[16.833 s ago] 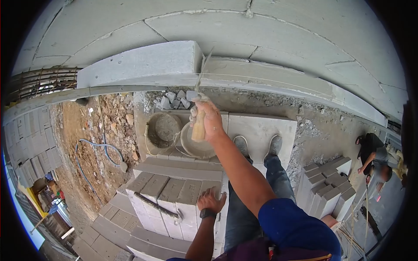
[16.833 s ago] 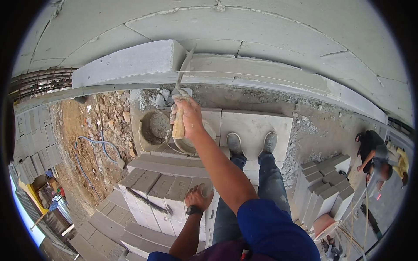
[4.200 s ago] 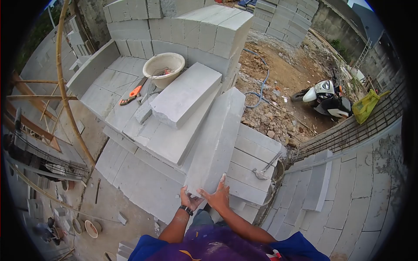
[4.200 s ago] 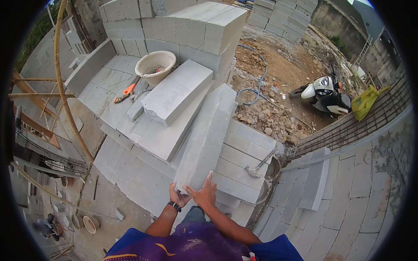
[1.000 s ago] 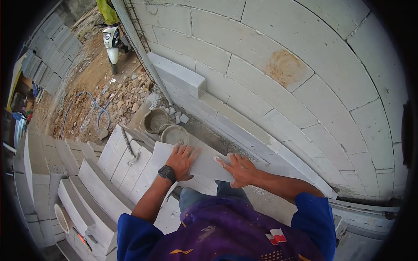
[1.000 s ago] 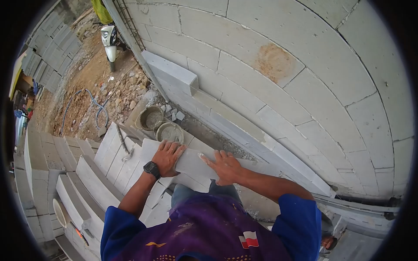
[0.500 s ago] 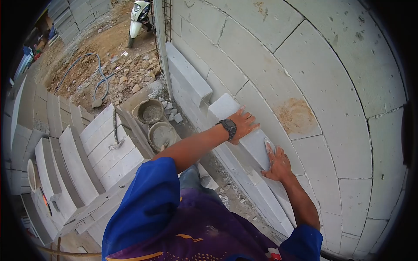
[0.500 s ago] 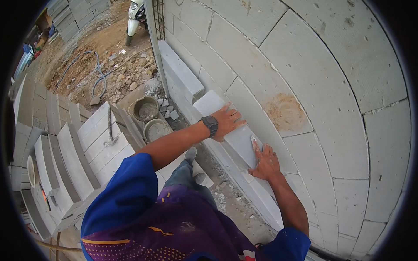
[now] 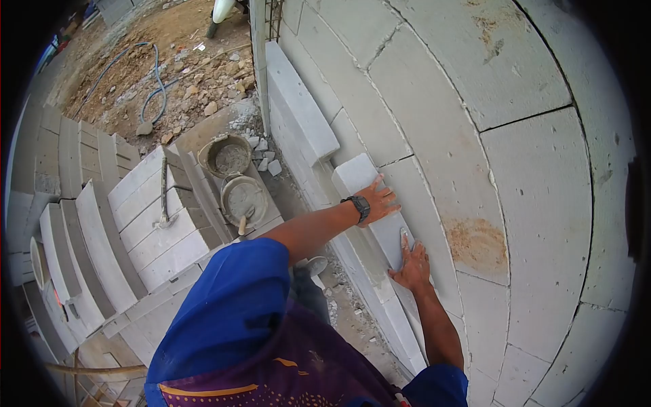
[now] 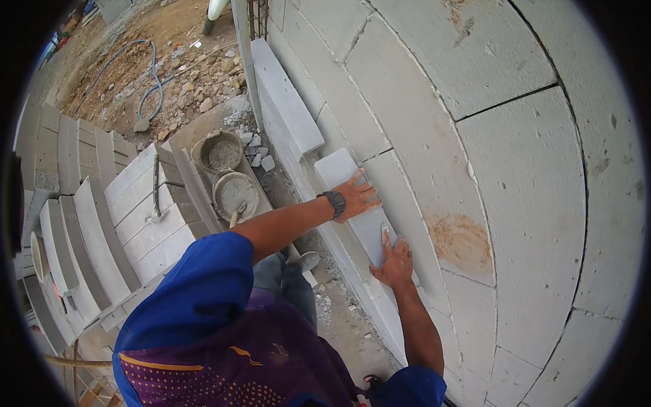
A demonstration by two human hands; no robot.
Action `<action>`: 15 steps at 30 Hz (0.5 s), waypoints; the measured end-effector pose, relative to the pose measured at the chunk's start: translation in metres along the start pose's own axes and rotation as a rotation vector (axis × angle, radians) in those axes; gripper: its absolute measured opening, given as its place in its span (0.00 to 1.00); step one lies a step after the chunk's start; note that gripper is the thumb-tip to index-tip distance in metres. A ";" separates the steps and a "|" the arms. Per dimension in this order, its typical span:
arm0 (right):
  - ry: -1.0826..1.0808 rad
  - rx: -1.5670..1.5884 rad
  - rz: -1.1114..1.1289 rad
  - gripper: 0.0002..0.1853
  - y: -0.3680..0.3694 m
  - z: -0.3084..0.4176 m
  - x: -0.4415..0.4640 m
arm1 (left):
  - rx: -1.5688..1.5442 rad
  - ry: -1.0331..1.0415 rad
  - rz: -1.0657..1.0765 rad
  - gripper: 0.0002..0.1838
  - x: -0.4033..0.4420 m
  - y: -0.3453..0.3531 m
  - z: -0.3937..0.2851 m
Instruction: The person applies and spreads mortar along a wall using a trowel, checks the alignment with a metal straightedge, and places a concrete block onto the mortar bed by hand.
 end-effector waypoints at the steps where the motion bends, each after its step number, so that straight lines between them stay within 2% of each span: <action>1: -0.008 0.010 -0.008 0.67 0.006 0.002 0.010 | 0.000 -0.005 0.013 0.49 0.001 0.004 0.006; 7: -0.005 0.064 0.070 0.67 0.030 0.016 0.051 | 0.002 -0.042 0.040 0.41 0.011 0.046 0.031; 13: -0.021 0.053 0.139 0.66 0.054 0.024 0.090 | -0.036 -0.088 0.088 0.27 0.020 0.078 0.051; 15: -0.035 0.054 0.141 0.65 0.062 0.026 0.100 | -0.025 -0.096 0.079 0.26 0.024 0.093 0.057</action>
Point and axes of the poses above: each hand's wrist, its own x-axis towards the middle knuckle, its own y-axis out of the palm, z = x × y, the point moved 4 cm from there along x, towards the middle knuckle, and after that the axes turned 7 degrees about -x, right-handed, at the moved point
